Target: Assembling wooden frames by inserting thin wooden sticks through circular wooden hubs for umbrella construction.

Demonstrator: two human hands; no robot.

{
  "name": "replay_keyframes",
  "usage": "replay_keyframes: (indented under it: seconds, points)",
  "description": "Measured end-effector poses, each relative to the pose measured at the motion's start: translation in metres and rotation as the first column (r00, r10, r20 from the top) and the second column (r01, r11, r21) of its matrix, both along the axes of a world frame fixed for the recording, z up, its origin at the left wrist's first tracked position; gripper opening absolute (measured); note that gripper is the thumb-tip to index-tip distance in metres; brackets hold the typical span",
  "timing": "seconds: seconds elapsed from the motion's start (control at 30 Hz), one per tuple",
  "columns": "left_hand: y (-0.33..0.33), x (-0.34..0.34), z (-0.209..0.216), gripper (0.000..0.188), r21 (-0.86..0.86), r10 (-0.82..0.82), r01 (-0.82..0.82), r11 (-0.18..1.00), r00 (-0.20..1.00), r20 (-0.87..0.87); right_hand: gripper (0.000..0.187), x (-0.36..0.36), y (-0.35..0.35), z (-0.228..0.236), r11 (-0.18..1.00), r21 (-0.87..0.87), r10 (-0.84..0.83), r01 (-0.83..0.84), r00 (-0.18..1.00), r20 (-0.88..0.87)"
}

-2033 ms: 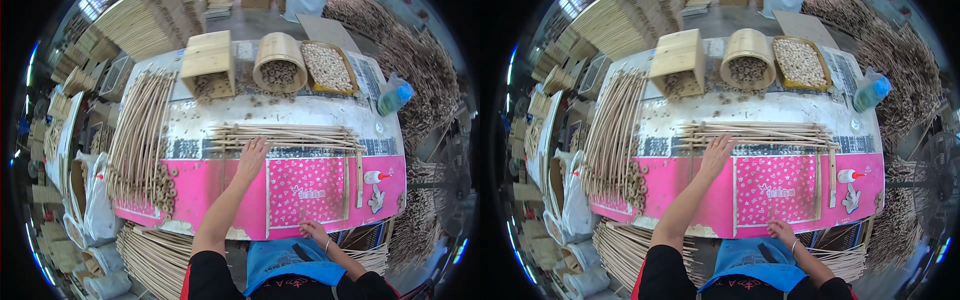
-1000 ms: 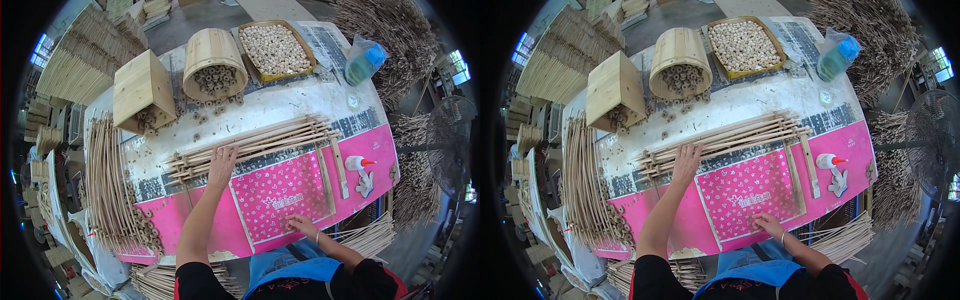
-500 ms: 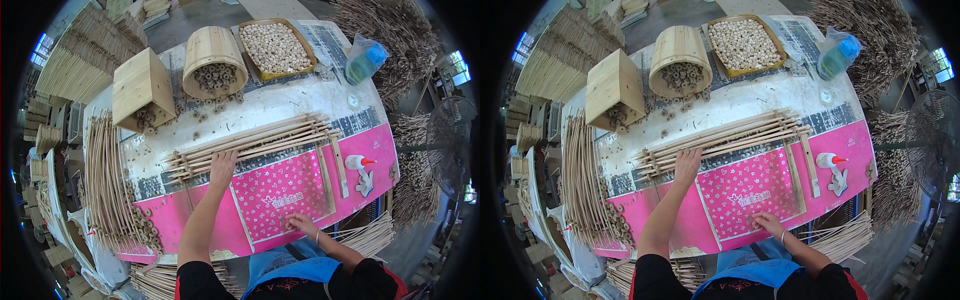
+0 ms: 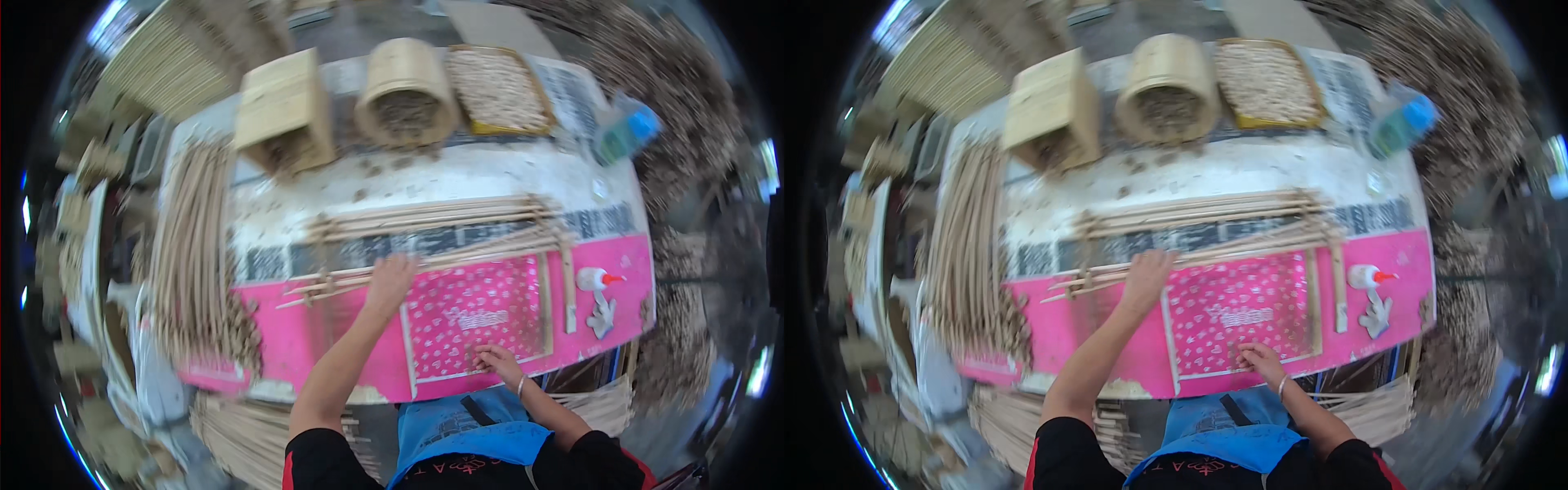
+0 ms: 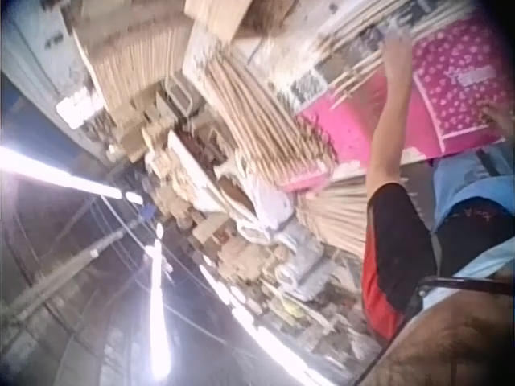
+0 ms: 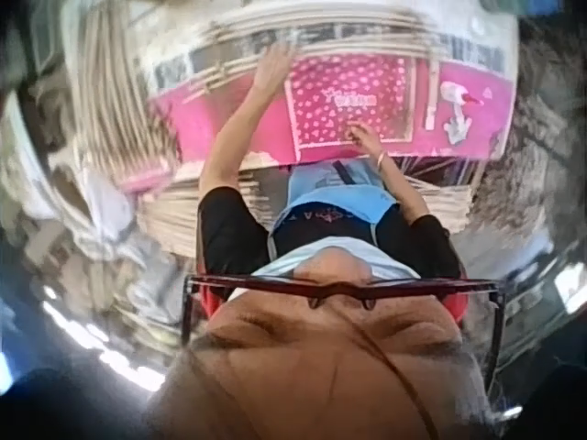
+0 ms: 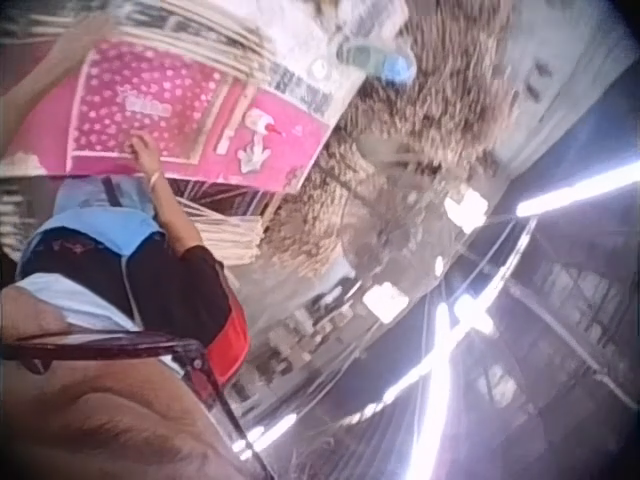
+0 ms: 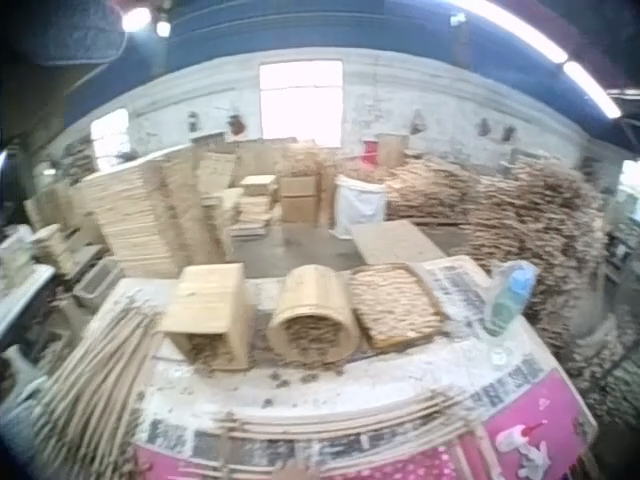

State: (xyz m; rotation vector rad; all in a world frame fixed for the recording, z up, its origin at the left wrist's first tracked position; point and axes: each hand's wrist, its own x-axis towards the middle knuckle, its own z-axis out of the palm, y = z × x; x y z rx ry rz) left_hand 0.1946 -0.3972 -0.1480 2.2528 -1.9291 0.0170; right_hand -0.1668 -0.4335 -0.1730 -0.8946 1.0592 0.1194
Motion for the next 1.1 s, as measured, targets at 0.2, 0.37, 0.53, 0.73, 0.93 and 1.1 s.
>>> replay_keyframes:
  seconds: [0.2, 0.37, 0.53, 0.73, 0.93, 1.1]
  points:
    - [0.157, -0.042, 0.063, 0.03, -0.08, 0.208, -0.219, 0.972, 0.97, -0.124, 0.027, 0.012, 0.011, 0.005, 0.963, -0.035, 0.268, -0.268, 0.963, 0.002]
    - [0.349, -0.121, 0.136, 0.031, -0.114, 0.623, -0.632, 0.766, 0.775, -0.107, 0.027, 0.051, 0.038, 0.004, 0.821, -0.06, 0.57, -0.568, 0.82, 0.049]
    - [0.53, -0.227, 0.176, 0.034, -0.181, 0.936, -0.942, 0.282, 0.312, -0.163, 0.027, 0.117, 0.11, 0.015, 0.649, -0.053, 0.761, -0.759, 0.648, 0.024]
    - [0.713, -0.321, 0.169, 0.032, -0.207, 0.939, -0.917, -0.341, -0.319, -0.129, 0.027, 0.168, 0.244, 0.053, 0.443, -0.106, 0.894, -0.89, 0.448, -0.029]
    - [0.853, -0.342, 0.088, 0.031, -0.099, 0.731, -0.725, -0.682, -0.678, -0.073, 0.027, 0.183, 0.326, 0.079, 0.249, -0.158, 0.962, -0.956, 0.263, -0.075]
    - [0.905, -0.329, 0.021, 0.03, 0.044, 0.593, -0.594, -0.803, -0.804, -0.035, 0.028, 0.184, 0.335, 0.083, 0.216, -0.173, 0.943, -0.961, 0.251, -0.217]
